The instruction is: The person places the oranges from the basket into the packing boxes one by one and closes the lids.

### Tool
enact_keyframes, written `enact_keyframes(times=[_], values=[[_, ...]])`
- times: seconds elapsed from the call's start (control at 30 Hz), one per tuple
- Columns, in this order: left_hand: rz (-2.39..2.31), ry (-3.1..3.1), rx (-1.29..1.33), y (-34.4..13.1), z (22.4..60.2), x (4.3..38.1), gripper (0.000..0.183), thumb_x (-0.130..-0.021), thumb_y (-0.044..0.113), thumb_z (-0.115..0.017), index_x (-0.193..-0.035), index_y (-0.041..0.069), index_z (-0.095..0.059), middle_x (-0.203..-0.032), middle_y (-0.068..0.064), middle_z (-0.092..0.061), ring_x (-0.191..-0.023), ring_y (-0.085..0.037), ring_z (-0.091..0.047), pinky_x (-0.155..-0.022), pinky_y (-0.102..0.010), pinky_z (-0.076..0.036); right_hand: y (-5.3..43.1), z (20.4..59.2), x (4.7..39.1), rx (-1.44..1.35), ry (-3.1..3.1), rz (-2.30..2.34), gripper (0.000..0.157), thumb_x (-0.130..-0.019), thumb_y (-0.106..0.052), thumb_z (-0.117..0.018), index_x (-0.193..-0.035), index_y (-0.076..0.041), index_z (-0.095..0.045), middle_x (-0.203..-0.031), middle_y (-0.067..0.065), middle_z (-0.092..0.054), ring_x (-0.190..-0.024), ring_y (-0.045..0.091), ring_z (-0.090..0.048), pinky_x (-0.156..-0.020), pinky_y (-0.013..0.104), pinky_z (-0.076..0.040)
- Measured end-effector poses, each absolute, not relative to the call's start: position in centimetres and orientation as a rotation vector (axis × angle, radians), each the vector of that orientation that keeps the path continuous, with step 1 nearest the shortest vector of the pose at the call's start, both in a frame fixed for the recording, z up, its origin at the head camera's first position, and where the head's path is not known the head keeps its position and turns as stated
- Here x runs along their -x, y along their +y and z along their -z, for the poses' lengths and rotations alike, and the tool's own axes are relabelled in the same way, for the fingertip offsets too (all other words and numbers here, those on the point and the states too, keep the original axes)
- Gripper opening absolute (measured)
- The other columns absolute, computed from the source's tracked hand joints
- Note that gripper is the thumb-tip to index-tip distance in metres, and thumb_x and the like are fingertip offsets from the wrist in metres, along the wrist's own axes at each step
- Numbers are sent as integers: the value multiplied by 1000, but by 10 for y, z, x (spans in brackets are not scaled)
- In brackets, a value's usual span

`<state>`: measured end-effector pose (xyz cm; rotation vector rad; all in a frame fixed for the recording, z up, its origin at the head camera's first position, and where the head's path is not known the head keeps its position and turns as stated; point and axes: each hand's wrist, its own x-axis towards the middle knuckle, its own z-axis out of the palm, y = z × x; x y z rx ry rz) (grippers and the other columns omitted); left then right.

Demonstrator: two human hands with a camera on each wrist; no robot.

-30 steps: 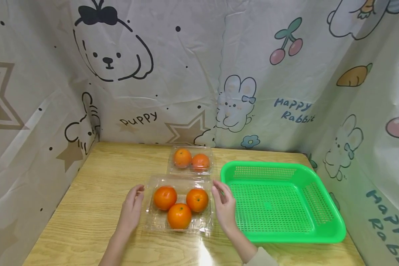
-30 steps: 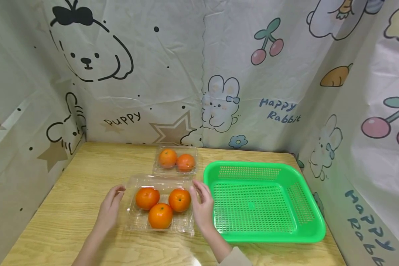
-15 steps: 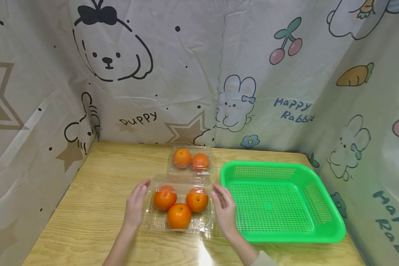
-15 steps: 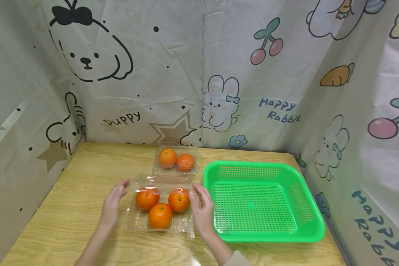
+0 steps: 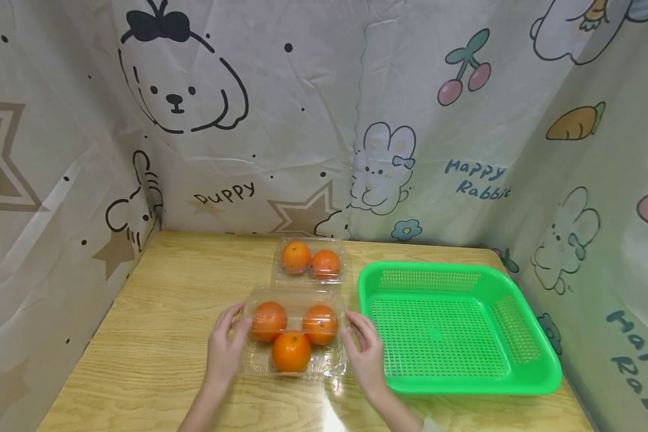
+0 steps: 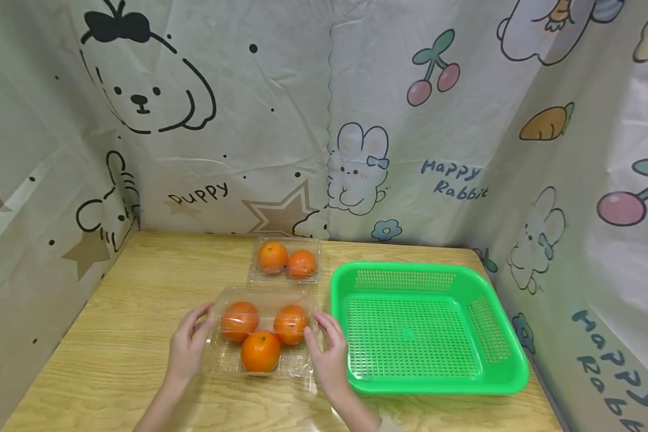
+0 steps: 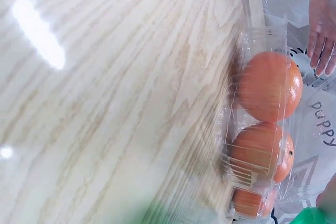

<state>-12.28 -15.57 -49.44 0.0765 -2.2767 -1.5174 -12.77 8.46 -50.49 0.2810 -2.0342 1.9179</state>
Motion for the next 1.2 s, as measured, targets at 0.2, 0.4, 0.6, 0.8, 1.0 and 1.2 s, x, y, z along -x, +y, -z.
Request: enact_keyframes(times=[0.2,0.4,0.6,0.8,1.0,1.2], values=[[1534,-2194,7,-151,498,113,36,-83,-7,-55,-119,-11,-51,-122,-26,-52,-111,-32,-47,-89,-11,-35,84,506,120,-307,-2031,-1880,33,-81,7,-59,-111,16,-52,-113,29,-51,-110,17,-53,-95,22,-38],[1490,-2186,60,-154,517,109,45,-77,-11,-54,-122,-7,-50,-125,-22,-51,-112,-29,-46,-91,-9,-32,82,508,114,-243,-2121,-1855,35,-80,8,-58,-114,15,-50,-116,25,-50,-113,36,-49,-97,24,-36],[1512,-2221,26,-153,522,103,52,-74,-12,-55,-125,-5,-48,-128,-22,-48,-119,-31,-42,-102,-29,-32,79,513,107,-257,-2162,-1797,36,-79,10,-57,-114,13,-51,-117,24,-49,-113,33,-48,-98,21,-34],[1546,-2236,-11,-153,527,98,57,-71,-14,-57,-126,-5,-47,-129,-23,-46,-121,-38,-39,-100,-58,-28,78,523,99,-323,-2205,-1721,39,-78,14,-54,-117,10,-49,-120,24,-46,-116,30,-45,-100,20,-30],[1511,-2272,-38,-153,533,94,61,-67,-16,-58,-126,-3,-49,-129,-21,-48,-120,-32,-42,-105,-28,-28,77,532,95,-405,-2245,-1560,42,-76,16,-54,-117,10,-49,-121,22,-45,-113,30,-44,-101,16,-26],[1497,-2280,-38,-153,541,94,65,-63,-19,-59,-126,-4,-48,-129,-22,-48,-120,-33,-41,-96,-5,-20,76,538,93,-406,-2294,-1447,45,-75,15,-56,-118,6,-50,-120,18,-46,-111,29,-46,-101,15,-25]])
